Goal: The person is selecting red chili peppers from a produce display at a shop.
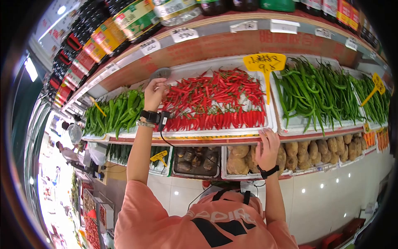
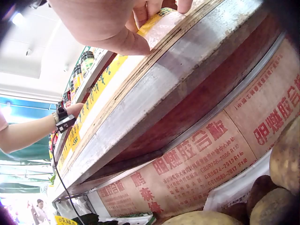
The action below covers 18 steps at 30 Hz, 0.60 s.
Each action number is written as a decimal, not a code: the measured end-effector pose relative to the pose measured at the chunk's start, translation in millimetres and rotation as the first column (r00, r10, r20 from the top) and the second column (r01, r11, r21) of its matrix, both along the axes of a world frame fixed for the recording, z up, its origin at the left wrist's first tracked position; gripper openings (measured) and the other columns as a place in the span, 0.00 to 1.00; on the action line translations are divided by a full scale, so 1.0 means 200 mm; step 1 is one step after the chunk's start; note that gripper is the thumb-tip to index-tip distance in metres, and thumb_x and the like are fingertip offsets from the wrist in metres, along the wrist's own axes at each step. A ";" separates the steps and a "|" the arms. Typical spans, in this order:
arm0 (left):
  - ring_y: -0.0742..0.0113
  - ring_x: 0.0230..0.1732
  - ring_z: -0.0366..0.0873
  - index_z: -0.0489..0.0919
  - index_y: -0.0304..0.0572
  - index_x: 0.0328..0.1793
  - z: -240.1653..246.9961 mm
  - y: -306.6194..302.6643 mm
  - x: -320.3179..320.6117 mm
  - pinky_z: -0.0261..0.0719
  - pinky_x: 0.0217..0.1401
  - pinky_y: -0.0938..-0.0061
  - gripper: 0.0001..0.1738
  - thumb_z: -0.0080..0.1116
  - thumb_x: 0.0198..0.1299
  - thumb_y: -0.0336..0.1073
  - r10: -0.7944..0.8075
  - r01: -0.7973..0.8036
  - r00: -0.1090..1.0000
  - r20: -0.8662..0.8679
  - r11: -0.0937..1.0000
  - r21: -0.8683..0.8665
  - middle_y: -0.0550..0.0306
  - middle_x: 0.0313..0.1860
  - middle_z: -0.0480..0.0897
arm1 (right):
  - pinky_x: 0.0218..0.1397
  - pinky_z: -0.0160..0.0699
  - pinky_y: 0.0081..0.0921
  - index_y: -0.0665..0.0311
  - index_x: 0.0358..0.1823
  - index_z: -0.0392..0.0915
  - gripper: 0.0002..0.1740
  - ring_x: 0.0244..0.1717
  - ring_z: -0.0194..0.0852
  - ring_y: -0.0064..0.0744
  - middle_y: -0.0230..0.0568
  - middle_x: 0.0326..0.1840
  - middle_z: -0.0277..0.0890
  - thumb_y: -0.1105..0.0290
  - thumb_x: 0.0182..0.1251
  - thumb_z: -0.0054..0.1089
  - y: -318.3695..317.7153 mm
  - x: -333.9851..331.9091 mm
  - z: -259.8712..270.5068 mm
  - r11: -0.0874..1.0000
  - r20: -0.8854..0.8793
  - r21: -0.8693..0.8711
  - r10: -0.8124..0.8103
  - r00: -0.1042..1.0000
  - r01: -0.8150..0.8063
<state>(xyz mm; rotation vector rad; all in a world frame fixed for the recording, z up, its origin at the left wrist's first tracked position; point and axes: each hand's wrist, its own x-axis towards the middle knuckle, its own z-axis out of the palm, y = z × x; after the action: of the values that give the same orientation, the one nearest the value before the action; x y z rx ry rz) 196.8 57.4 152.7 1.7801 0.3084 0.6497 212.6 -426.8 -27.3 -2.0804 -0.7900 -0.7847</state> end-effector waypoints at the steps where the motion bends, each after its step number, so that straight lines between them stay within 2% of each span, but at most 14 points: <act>1: 0.68 0.47 0.88 0.83 0.38 0.63 0.04 -0.05 -0.07 0.88 0.50 0.74 0.15 0.60 0.72 0.25 0.003 -0.002 1.000 0.028 0.999 -0.038 0.62 0.47 0.83 | 0.86 0.58 0.58 0.61 0.71 0.80 0.27 0.79 0.71 0.50 0.46 0.74 0.75 0.76 0.69 0.61 0.00 0.00 0.00 1.000 0.000 -0.004 -0.002 1.000 0.002; 4: 0.69 0.51 0.88 0.83 0.36 0.62 0.05 0.00 -0.28 0.89 0.50 0.73 0.14 0.56 0.74 0.26 0.010 -0.009 1.000 0.006 0.988 -0.157 0.61 0.47 0.83 | 0.85 0.57 0.61 0.62 0.74 0.77 0.30 0.80 0.69 0.53 0.48 0.75 0.74 0.76 0.69 0.61 0.00 0.00 -0.01 1.000 0.010 -0.007 0.008 1.000 -0.008; 5: 0.67 0.52 0.89 0.84 0.37 0.60 0.03 0.03 -0.34 0.89 0.49 0.73 0.13 0.56 0.73 0.26 0.015 -0.015 1.000 -0.003 0.990 -0.137 0.61 0.47 0.84 | 0.85 0.57 0.61 0.62 0.73 0.77 0.29 0.80 0.69 0.53 0.49 0.75 0.74 0.76 0.69 0.61 0.01 0.00 -0.02 1.000 0.011 -0.007 0.006 1.000 -0.006; 8: 0.64 0.49 0.91 0.85 0.40 0.59 -0.03 0.15 -0.49 0.89 0.47 0.72 0.13 0.58 0.71 0.26 0.078 -0.070 0.985 -0.151 0.996 0.054 0.61 0.48 0.83 | 0.85 0.57 0.61 0.63 0.73 0.77 0.29 0.79 0.69 0.56 0.50 0.75 0.73 0.77 0.69 0.61 0.01 0.00 -0.02 1.000 0.021 -0.013 -0.003 1.000 0.003; 9: 0.70 0.46 0.90 0.84 0.37 0.61 -0.05 0.17 -0.53 0.87 0.49 0.76 0.14 0.59 0.72 0.28 0.115 -0.099 0.976 -0.186 0.991 0.095 0.61 0.47 0.86 | 0.85 0.57 0.61 0.63 0.73 0.77 0.29 0.79 0.69 0.56 0.50 0.75 0.73 0.77 0.69 0.61 0.02 0.00 -0.01 1.000 0.030 -0.008 -0.008 1.000 0.008; 12: 0.72 0.44 0.90 0.86 0.34 0.58 -0.11 0.27 -0.60 0.86 0.46 0.78 0.13 0.61 0.71 0.29 0.300 -0.124 0.900 -0.317 0.872 0.473 0.59 0.46 0.89 | 0.85 0.56 0.60 0.65 0.73 0.77 0.29 0.80 0.67 0.57 0.52 0.76 0.73 0.78 0.69 0.61 0.03 -0.01 -0.02 1.000 0.032 -0.009 -0.029 0.999 0.030; 13: 0.71 0.39 0.91 0.87 0.35 0.56 -0.16 0.30 -0.60 0.86 0.44 0.75 0.12 0.64 0.70 0.31 0.334 -0.162 0.906 -0.259 0.841 0.517 0.55 0.44 0.92 | 0.85 0.56 0.60 0.65 0.73 0.77 0.29 0.80 0.66 0.58 0.52 0.76 0.73 0.78 0.69 0.61 0.04 -0.01 -0.02 0.999 0.031 -0.003 -0.033 0.999 0.033; 18: 0.60 0.38 0.93 0.89 0.41 0.54 -0.28 0.38 -0.54 0.88 0.46 0.67 0.12 0.67 0.67 0.33 0.395 -0.209 0.897 -0.201 0.777 0.594 0.52 0.40 0.93 | 0.86 0.57 0.56 0.66 0.74 0.76 0.29 0.82 0.64 0.57 0.52 0.78 0.71 0.80 0.70 0.61 0.05 -0.02 0.00 0.998 0.036 -0.017 -0.059 0.998 0.060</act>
<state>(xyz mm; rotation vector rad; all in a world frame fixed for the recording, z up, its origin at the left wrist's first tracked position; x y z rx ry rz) 88.2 133.5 97.2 2.4449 0.6989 0.7315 208.1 -415.8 -26.4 -2.1195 -0.7596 -0.8518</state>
